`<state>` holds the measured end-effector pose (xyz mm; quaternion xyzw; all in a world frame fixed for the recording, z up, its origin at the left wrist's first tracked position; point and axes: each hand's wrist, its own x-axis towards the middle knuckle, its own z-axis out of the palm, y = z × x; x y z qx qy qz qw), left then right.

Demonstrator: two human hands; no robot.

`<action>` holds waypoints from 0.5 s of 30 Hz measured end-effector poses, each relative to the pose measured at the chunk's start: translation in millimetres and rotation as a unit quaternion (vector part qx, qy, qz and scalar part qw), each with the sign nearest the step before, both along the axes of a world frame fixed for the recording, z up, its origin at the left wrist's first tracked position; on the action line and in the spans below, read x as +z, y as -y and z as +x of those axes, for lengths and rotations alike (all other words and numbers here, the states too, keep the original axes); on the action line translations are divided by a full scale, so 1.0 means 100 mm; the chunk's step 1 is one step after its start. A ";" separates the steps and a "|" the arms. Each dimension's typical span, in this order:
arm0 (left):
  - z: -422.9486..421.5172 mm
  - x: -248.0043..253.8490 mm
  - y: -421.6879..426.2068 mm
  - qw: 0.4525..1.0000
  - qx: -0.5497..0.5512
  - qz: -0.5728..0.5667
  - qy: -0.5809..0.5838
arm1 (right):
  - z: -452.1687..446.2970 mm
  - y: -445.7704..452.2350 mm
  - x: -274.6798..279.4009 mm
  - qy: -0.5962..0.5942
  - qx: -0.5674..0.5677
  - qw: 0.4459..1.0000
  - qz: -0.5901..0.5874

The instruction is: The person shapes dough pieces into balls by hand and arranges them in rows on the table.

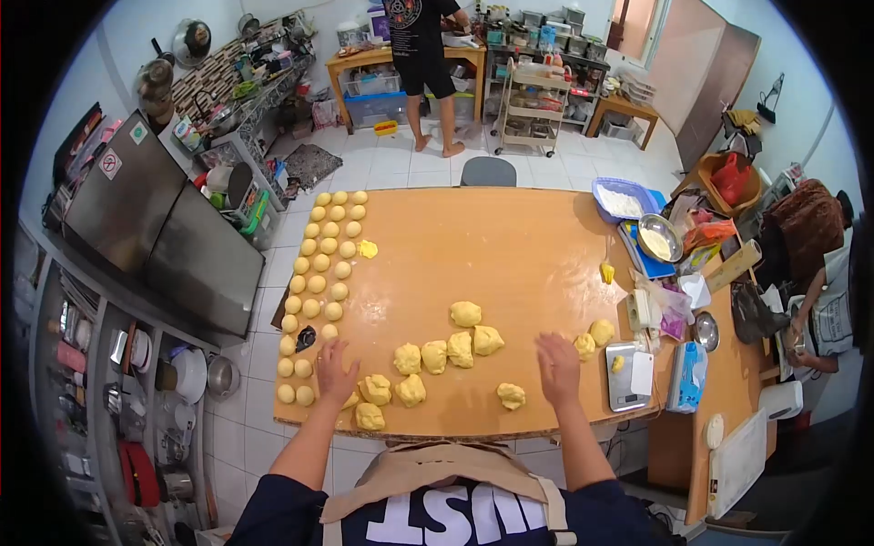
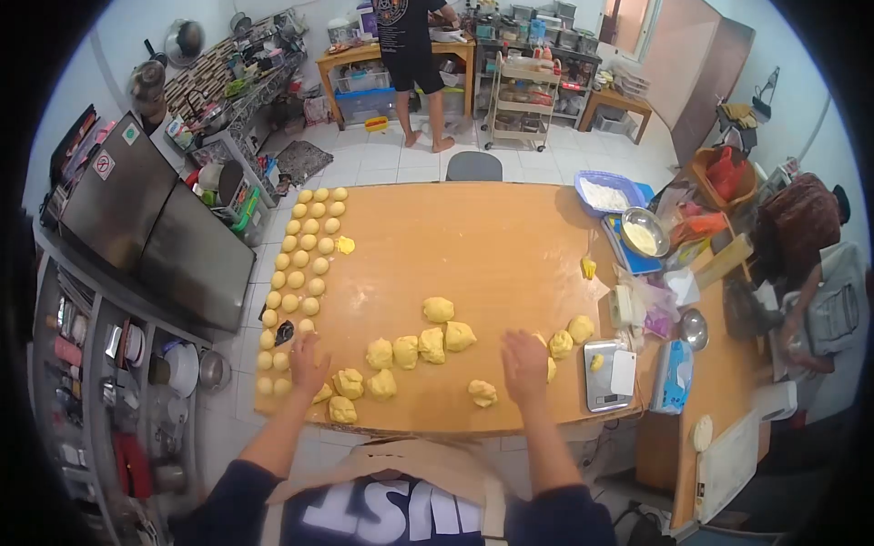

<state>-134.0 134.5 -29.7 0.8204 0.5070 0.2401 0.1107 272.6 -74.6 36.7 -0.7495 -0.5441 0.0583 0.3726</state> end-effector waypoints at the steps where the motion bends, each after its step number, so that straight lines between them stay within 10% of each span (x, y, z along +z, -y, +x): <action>1: 0.10 0.03 0.09 1.000 -0.010 0.000 0.006 | -0.02 -0.06 -0.25 -0.070 0.000 0.995 -0.073; 3: 0.22 0.09 0.25 0.998 -0.042 0.005 0.051 | -0.35 -0.01 -0.91 -0.064 0.049 0.982 -0.169; 5: 0.28 0.22 0.39 0.995 -0.067 0.009 0.080 | -0.78 0.33 -1.25 0.236 0.177 0.947 -0.127; 8: 0.17 0.34 0.69 0.991 -0.096 -0.004 0.088 | -0.52 0.73 -1.26 0.257 0.320 0.900 -0.148; 11: 0.04 0.22 0.94 0.988 -0.115 -0.041 0.092 | -0.14 0.48 -0.81 0.243 0.174 0.917 -0.265; 15: 0.02 0.11 1.18 0.985 -0.145 -0.077 0.059 | -0.52 -0.07 -0.93 0.124 0.111 0.978 -0.128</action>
